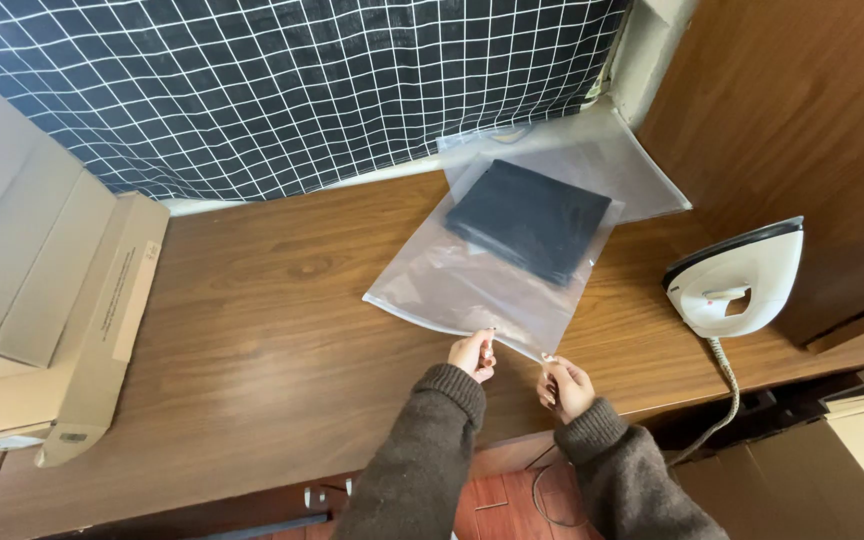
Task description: Folding a black t-shirt and placing it into a plastic shipping bag
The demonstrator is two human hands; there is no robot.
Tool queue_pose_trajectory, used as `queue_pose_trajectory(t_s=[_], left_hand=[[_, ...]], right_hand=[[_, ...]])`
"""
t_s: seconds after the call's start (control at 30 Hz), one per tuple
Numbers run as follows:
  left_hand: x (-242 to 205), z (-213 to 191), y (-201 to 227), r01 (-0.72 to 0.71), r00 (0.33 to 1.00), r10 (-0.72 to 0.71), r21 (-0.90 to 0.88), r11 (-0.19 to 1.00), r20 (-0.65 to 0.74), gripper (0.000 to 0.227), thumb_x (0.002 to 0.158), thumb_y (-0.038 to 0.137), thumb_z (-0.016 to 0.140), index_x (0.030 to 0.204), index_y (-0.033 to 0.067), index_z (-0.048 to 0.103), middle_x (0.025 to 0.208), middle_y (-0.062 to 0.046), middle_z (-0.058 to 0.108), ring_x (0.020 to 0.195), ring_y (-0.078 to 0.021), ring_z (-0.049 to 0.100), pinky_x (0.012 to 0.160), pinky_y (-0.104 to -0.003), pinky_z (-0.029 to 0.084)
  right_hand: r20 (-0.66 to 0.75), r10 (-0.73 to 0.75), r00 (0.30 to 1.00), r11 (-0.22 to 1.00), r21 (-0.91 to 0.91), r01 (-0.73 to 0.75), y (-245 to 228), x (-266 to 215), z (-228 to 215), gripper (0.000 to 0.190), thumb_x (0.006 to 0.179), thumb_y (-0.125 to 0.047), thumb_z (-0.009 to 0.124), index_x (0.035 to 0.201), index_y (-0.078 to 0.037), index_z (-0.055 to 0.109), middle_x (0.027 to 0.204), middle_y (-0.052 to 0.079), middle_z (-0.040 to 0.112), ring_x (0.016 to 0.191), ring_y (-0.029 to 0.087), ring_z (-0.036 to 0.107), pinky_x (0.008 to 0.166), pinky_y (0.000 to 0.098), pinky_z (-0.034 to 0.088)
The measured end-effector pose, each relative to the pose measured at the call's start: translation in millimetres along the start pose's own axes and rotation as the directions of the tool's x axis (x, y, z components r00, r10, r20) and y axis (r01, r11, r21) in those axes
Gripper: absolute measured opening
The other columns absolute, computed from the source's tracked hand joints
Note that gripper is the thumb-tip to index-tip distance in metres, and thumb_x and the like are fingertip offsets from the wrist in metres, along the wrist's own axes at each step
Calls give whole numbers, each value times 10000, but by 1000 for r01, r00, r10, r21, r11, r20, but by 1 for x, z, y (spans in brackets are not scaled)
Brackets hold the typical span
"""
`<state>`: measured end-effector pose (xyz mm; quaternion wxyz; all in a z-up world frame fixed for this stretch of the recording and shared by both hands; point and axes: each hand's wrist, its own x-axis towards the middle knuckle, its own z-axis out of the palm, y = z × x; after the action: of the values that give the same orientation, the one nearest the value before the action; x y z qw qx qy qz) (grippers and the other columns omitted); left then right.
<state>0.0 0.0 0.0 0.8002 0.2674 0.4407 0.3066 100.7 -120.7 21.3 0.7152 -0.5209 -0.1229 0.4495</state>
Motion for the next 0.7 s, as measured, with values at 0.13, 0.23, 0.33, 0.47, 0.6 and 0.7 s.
queue_pose_trajectory(t_s=[0.13,0.23,0.33,0.47,0.6,0.7], left_hand=[[27,-24,14,-13,998,13,-2,1000,-62,225,690,125,640,552,21,495,466,-74,398,383,-144,455,299,-194,237],[47,-48,26,-50,981,48,-7,999,-187,198,675,115,641,575,-5,519,475,-95,414,397,-152,461,305,-213,269],[77,-79,33,-67,967,69,16,998,-247,199,681,127,647,583,-1,531,480,-108,429,393,-174,477,286,-235,275],[69,-98,59,-97,936,69,-65,993,-344,223,678,113,635,557,34,465,467,-86,394,387,-146,395,331,-235,245],[59,-105,84,-111,920,53,-128,986,-389,230,695,114,622,553,69,447,464,-55,385,363,-130,341,354,-237,231],[37,-104,104,-156,909,85,-143,977,-408,142,728,75,615,642,47,505,516,-45,424,404,-107,356,364,-231,250]], right_hand=[[1,3,1000,999,39,-3,0,3,-14,190,796,-40,472,608,-25,448,439,47,260,304,120,311,261,206,243],[-15,-34,999,995,92,36,1,7,-26,146,788,-11,463,642,-19,469,429,68,269,297,118,293,251,199,237],[12,-29,1000,997,70,28,3,13,-41,157,792,-19,465,636,-8,466,429,62,261,296,118,294,245,203,236],[110,30,994,995,90,-40,3,21,-69,182,810,-50,437,630,-58,413,451,35,208,297,117,235,274,233,159],[248,40,968,992,103,-67,13,42,-100,127,824,-44,392,739,-95,472,503,40,254,323,123,221,310,258,108],[278,40,960,993,95,-69,8,47,-116,173,841,-60,393,718,-128,494,494,28,233,308,114,188,271,251,91]])
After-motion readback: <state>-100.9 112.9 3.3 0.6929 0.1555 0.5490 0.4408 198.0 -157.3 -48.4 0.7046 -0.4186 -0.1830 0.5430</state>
